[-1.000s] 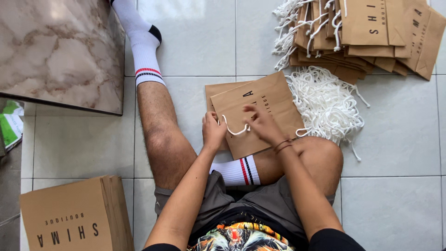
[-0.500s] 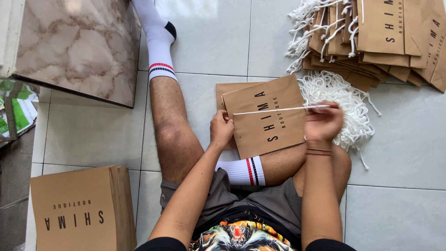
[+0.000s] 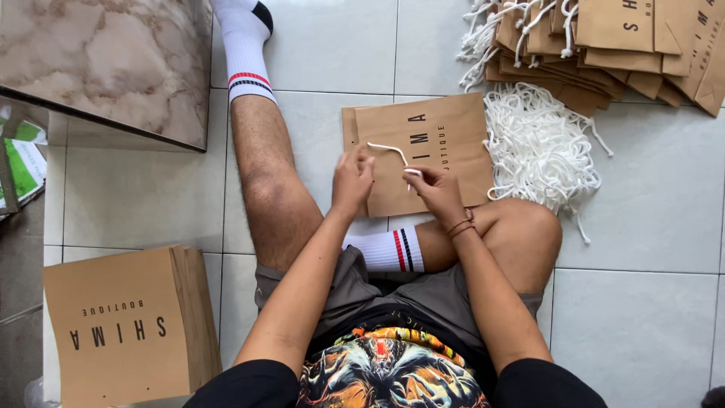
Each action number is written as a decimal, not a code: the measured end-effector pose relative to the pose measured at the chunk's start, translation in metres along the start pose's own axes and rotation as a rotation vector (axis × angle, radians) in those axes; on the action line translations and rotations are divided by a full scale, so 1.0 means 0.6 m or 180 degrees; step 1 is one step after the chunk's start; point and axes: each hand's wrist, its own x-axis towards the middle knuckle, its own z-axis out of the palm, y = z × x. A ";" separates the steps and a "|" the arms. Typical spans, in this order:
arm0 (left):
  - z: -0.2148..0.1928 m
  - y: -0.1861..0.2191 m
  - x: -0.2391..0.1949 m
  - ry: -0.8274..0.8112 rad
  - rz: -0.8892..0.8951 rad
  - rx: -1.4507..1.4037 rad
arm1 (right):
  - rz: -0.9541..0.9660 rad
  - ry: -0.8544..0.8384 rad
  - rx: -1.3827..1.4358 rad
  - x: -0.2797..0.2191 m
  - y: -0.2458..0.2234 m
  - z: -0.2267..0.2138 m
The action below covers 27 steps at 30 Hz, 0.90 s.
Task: The person sits on the floor and threads white rope handles through the holes of brown paper shopping bags. They pull the rope through, tie knots to secure the handles, and place the finished bags into a stack.
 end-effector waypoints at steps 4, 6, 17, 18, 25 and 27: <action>0.003 0.009 -0.016 -0.1657 -0.0767 -0.1744 | -0.0558 -0.0113 -0.0872 -0.008 -0.010 0.005; -0.003 0.026 -0.029 -0.2080 -0.1332 -0.2132 | -0.1214 -0.0186 -0.1506 -0.013 -0.003 0.010; 0.052 -0.088 0.003 -0.1480 -0.0990 -0.1789 | -0.1853 -0.0450 -0.1901 -0.021 -0.014 0.009; 0.057 -0.095 0.003 -0.1588 -0.0791 -0.1643 | -0.1857 -0.0721 -0.1828 -0.029 -0.030 0.019; 0.035 -0.060 -0.006 -0.1637 -0.0941 -0.1937 | -0.0672 -0.0590 -0.1033 -0.021 -0.007 0.021; 0.028 -0.056 -0.005 -0.1699 -0.1107 -0.2285 | -0.0804 -0.0532 -0.1111 -0.014 -0.030 0.012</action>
